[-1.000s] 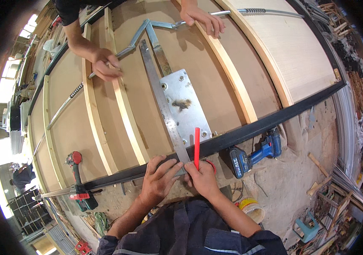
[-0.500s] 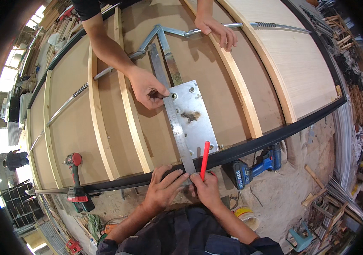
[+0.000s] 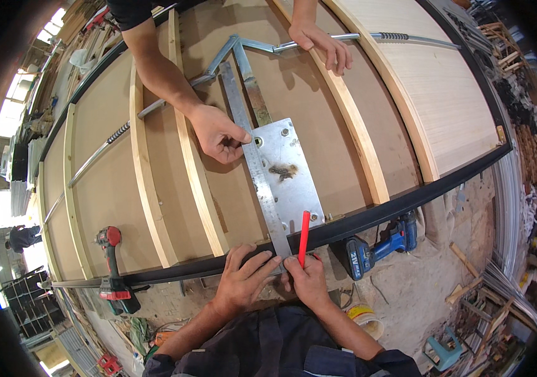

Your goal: The person assembles a large wooden frame by marking positions with a red marker, drilling holes with a cordless drill, applying sealant with a caulking gun, and fastening components with a nail gun. The person moves around the workshop to retrieve tools and materials while working on the frame.

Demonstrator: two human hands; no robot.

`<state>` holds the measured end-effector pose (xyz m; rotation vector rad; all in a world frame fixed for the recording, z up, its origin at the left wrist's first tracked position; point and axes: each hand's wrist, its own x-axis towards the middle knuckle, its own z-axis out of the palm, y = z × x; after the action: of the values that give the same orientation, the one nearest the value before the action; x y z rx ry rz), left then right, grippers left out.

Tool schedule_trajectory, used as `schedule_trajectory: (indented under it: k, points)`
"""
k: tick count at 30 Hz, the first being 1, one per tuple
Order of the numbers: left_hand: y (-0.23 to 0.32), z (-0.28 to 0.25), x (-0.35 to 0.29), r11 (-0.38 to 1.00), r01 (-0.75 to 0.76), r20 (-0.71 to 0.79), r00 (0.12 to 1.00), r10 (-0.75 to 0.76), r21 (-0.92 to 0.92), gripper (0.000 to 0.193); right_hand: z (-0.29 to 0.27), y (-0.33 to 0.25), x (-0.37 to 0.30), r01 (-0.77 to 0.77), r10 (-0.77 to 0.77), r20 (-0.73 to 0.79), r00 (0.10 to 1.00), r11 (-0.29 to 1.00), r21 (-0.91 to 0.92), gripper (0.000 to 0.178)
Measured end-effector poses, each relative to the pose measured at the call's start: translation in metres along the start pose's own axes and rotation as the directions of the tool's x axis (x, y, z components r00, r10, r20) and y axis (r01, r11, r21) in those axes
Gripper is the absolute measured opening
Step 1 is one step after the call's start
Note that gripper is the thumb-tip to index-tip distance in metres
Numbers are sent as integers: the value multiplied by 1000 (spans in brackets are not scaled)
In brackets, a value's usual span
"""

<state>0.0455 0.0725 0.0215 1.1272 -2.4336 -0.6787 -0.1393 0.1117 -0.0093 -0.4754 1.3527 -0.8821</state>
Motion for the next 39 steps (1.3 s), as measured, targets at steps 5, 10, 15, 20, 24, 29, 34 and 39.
schedule_trajectory:
  k: [5, 10, 15, 20, 24, 29, 34, 39]
  points:
    - [-1, 0, 1, 1000, -3, 2, 1000, 3, -6, 50, -1, 1, 0, 16, -16, 12, 1000, 1000, -5, 30]
    - [-2, 1, 1, 1000, -13, -14, 1000, 13, -6, 53, -1, -1, 0, -9, 9, 6, 1000, 1000, -8, 32]
    - [-1, 1, 0, 1000, -16, -12, 1000, 16, -10, 57, 0, -6, -1, -13, 13, 17, 1000, 999, -36, 34]
    - [0, -1, 1, 1000, 6, 41, 999, -5, -25, 52, 0, -14, -1, -26, 26, -5, 1000, 993, -113, 33]
    - [-2, 1, 2, 999, 5, 3, 1000, -4, -40, 48, -14, -21, 1, -17, 33, 87, 996, 983, -184, 33]
    - [-3, 6, -2, 999, -27, -31, 999, 27, -30, 58, -39, -38, -19, 50, -39, 60, 997, 979, -196, 37]
    - [-1, 1, 1, 1000, -15, 2, 1000, 15, 0, 63, -64, -38, -19, 214, -236, -87, 968, 955, -208, 41]
    - [-1, 3, -1, 1000, -7, 22, 1000, 7, 9, 60, -56, -52, -7, 320, -332, -67, 941, 936, -148, 24]
